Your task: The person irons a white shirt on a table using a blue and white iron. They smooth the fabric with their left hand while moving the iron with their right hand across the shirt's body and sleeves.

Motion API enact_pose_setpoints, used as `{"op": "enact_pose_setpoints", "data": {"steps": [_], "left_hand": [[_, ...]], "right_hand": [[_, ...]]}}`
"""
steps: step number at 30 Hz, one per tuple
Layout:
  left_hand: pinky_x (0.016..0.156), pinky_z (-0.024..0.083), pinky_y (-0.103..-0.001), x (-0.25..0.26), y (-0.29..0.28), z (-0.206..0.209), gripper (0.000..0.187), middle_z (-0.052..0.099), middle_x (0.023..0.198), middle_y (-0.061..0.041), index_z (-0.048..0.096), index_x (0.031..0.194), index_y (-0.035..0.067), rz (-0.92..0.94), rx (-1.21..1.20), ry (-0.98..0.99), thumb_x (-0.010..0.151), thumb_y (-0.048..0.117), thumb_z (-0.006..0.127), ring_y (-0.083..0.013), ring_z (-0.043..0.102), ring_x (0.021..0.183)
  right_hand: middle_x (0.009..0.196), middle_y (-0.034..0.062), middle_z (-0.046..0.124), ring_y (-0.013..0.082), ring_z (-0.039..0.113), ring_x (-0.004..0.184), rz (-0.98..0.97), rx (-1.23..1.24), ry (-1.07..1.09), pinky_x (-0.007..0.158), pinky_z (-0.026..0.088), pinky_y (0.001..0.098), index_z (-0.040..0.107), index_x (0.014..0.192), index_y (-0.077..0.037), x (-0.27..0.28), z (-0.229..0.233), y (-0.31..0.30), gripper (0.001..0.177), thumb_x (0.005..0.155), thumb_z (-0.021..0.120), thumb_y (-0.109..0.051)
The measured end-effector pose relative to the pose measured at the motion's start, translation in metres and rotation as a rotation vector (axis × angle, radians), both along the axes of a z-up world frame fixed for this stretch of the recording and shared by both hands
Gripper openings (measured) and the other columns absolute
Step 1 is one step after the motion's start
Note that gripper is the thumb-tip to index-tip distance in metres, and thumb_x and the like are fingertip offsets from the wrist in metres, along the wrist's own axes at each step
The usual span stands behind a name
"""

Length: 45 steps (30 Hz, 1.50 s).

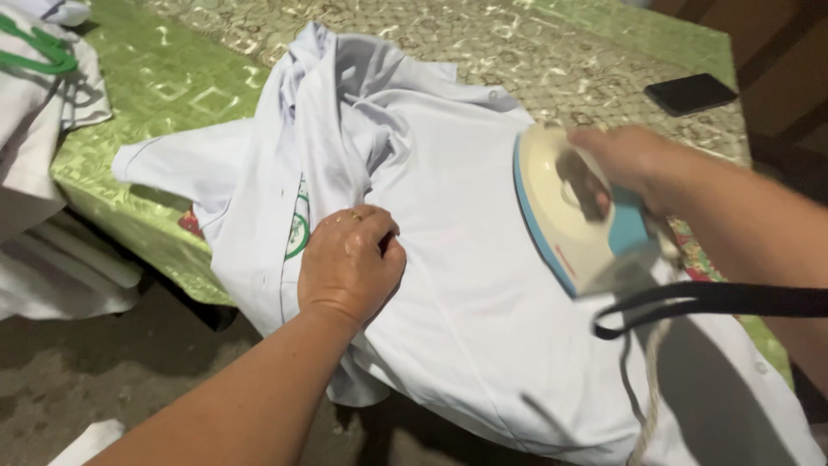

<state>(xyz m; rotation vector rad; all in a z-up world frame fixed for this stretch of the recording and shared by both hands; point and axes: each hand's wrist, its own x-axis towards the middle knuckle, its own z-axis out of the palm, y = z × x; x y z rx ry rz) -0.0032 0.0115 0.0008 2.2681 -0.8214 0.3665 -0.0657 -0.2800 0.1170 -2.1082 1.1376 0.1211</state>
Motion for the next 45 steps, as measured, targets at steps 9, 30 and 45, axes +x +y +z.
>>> {"op": "enact_pose_setpoints", "data": {"steps": [9, 30, 45], "left_hand": [[0.077, 0.052, -0.045, -0.001, -0.001, -0.001, 0.007, 0.066, 0.084, -0.009, 0.064, 0.074, 0.006, 0.023, -0.031, -0.055, 0.077, 0.012, 0.066, -0.0313, 0.064, 0.084], [0.088, 0.049, -0.046, 0.004, 0.001, -0.009, 0.002, 0.064, 0.091, -0.013, 0.063, 0.082, 0.006, 0.062, -0.044, -0.14, 0.084, 0.006, 0.062, -0.036, 0.058, 0.096], [0.086, 0.048, -0.047, 0.007, 0.001, -0.014, 0.006, 0.064, 0.089, -0.013, 0.061, 0.081, 0.006, 0.042, -0.075, -0.092, 0.083, 0.001, 0.057, -0.0378, 0.057, 0.092]], "right_hand": [[0.064, 0.0128, 0.057, 0.0239, 0.056, 0.049, 0.26, 0.08, 0.235, 0.051, 0.056, 0.0393, 0.067, 0.107, 0.008, -0.041, 0.013, 0.055, 0.06, 0.111, 0.039, -0.044], [0.054, 0.0088, 0.058, 0.0216, 0.055, 0.04, 0.53, 0.061, 0.086, 0.042, 0.046, 0.0399, 0.07, 0.088, -0.001, -0.036, 0.01, 0.105, 0.051, 0.099, 0.054, -0.047], [0.061, 0.0105, 0.069, 0.0201, 0.064, 0.049, 0.552, -0.064, 0.089, 0.049, 0.053, 0.0386, 0.074, 0.095, -0.005, -0.048, -0.002, 0.103, 0.049, 0.097, 0.058, -0.051]]}}
